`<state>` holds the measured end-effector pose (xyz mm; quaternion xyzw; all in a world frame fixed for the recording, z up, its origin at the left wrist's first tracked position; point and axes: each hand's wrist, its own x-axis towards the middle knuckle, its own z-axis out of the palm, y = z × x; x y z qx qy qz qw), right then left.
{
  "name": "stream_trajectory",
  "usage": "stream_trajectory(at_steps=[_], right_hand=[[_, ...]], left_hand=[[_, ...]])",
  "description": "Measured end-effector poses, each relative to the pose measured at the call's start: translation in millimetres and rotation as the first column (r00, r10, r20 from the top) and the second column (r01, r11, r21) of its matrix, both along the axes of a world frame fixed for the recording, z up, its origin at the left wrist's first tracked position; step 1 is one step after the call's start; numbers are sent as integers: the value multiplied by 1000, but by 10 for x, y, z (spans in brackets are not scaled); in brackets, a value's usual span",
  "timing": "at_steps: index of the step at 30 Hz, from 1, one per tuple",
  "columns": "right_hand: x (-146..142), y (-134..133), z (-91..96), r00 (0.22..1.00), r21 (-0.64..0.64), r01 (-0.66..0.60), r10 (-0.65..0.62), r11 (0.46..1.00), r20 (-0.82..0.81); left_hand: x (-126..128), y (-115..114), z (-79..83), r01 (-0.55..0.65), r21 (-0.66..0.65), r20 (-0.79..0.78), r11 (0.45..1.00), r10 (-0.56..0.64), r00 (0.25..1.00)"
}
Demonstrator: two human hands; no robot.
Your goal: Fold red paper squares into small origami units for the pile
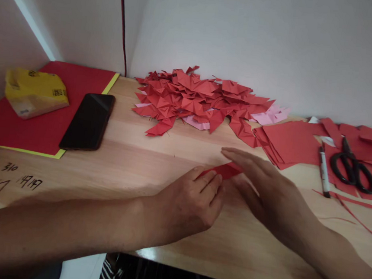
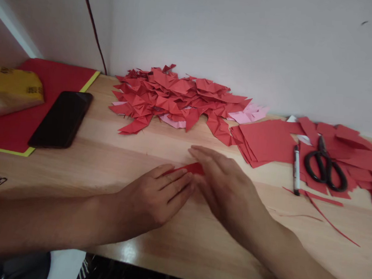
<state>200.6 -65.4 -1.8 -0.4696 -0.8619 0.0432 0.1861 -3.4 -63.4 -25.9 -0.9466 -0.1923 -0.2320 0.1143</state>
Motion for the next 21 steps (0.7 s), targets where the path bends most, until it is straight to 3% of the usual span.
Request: stream_trajectory(at_steps=[3, 5, 12, 21], right_hand=[[-103, -218, 68, 982, -86, -173, 178, 981, 57], [-119, -310, 38, 970, -133, -207, 221, 969, 97], [119, -271, -241, 956, -42, -138, 144, 990, 257], [131, -307, -290, 938, -7, -77, 75, 997, 339]], left_hand=[[1, 8, -16, 11, -4, 7, 1000, -11, 1000], [0, 9, -12, 20, -11, -7, 1000, -20, 1000], [-1, -6, 42, -9, 31, -45, 999, 11, 999], [-1, -61, 21, -26, 55, -34, 998, 28, 999]])
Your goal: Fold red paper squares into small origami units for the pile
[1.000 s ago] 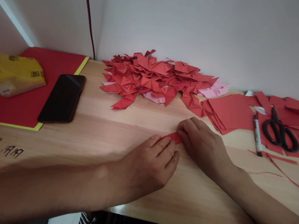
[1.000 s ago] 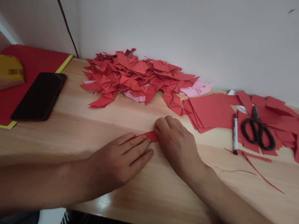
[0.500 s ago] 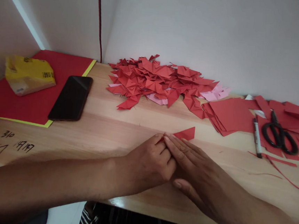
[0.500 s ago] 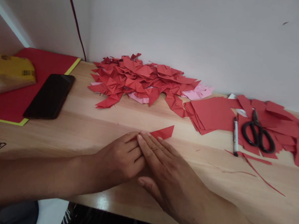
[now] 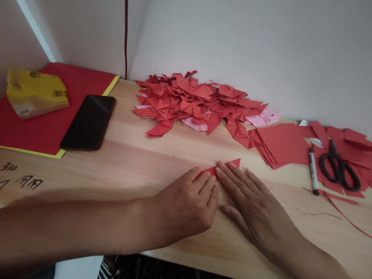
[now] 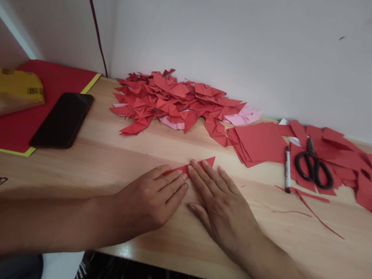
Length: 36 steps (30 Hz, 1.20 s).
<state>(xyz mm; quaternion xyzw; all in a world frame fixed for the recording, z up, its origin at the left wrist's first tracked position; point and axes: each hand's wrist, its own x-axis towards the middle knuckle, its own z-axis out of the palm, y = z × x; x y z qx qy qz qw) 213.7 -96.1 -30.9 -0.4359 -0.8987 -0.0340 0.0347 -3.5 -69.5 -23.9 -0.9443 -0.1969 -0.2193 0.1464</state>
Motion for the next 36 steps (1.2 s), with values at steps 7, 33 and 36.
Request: stream_trajectory(at_steps=[7, 33, 36], right_hand=[[-12, -14, -26, 999, 6, 47, -47, 999, -14], [-219, -46, -46, 987, 75, 153, -149, 985, -57], [-228, -49, -42, 983, 40, 157, -153, 987, -103]], left_hand=[[-31, -9, 38, -12, 3, 24, 1000, 12, 1000], [29, 44, 102, -177, -140, -197, 974, 148, 969], [37, -8, 14, -220, -188, -247, 957, 170, 954]])
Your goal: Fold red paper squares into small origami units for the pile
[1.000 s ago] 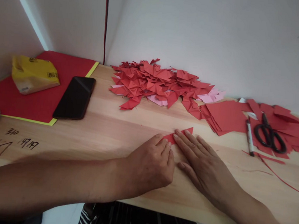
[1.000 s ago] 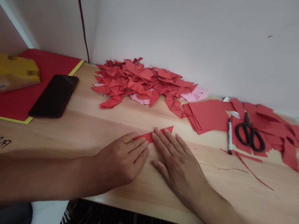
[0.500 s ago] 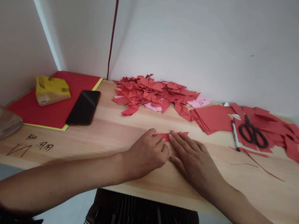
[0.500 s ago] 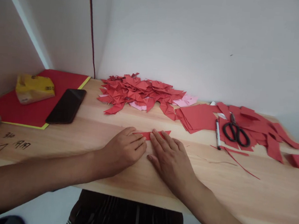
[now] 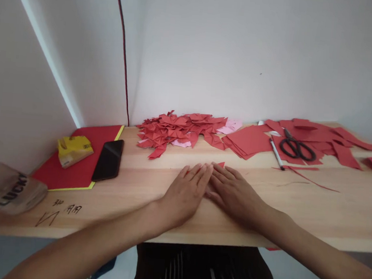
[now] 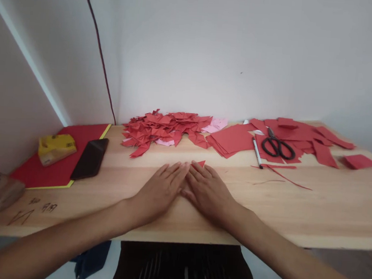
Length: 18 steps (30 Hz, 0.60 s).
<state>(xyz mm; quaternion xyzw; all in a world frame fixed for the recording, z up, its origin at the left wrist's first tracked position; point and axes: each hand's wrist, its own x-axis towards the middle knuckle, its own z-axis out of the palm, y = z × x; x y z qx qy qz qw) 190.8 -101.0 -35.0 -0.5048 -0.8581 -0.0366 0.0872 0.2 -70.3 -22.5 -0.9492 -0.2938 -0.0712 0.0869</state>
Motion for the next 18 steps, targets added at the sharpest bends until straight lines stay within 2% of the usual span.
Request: stream_trajectory(at_steps=[4, 7, 10, 14, 18], right_hand=[[22, -12, -30, 995, 3, -3, 3, 1000, -98], [34, -10, -49, 988, 25, 8, -4, 1000, -151], [28, -6, -45, 985, 57, 39, -29, 998, -169], [26, -12, -57, 975, 105, 158, -138, 982, -174], [45, -7, -111, 968, 128, 175, -147, 976, -205]], left_hand=[[-18, -37, -97, -30, -97, 8, 995, 31, 1000], [-19, -29, -135, -70, -118, 58, 991, 77, 995], [-4, -9, -154, -71, -79, 105, 994, 79, 991], [28, -11, -140, -97, -9, 169, 995, 97, 981], [53, -33, -83, -98, -1, 139, 995, 97, 985]])
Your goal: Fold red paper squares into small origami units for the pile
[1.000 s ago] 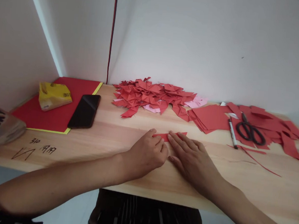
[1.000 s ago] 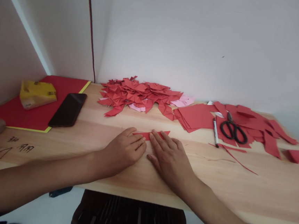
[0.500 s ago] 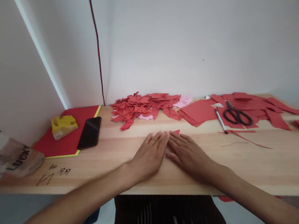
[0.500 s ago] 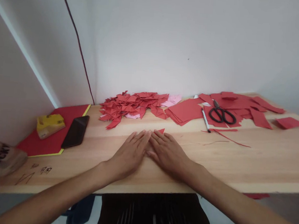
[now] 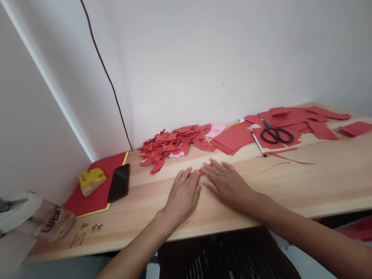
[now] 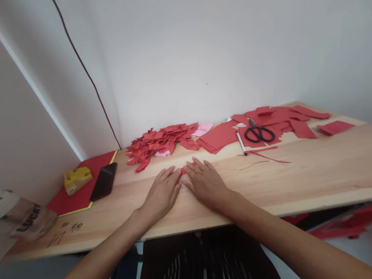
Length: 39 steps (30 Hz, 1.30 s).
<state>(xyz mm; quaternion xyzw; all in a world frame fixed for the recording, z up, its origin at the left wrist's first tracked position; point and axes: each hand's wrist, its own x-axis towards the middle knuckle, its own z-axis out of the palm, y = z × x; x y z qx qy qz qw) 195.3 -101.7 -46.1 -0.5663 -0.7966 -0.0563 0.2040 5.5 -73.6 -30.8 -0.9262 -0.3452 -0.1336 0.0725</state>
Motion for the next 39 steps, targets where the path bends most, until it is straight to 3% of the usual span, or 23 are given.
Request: stream_trajectory(at_steps=[6, 15, 18, 23, 32, 37, 39], right_hand=[[-28, 23, -15, 983, -18, -182, 182, 983, 23], [-86, 18, -36, 1000, 17, -14, 14, 1000, 3], [-71, 4, -30, 1000, 35, -19, 19, 999, -1], [-79, 0, -52, 989, 27, -148, 147, 989, 32], [-33, -35, -47, 1000, 61, 9, -8, 998, -12], [-66, -79, 24, 987, 71, -163, 161, 984, 30], [-76, -93, 36, 986, 67, -163, 161, 984, 36]], left_hand=[[8, -13, 79, 14, -32, -61, 999, -16, 998], [15, -15, 66, -1, 13, -49, 1000, 2, 999], [17, -16, 73, 4, 6, -43, 1000, -3, 999], [15, -9, 90, 13, -52, -59, 999, -16, 998], [4, -12, 55, 10, 7, -51, 1000, -9, 999], [9, -15, 84, -3, -24, -74, 1000, 1, 997], [11, -16, 91, -3, -35, -80, 999, 0, 997]])
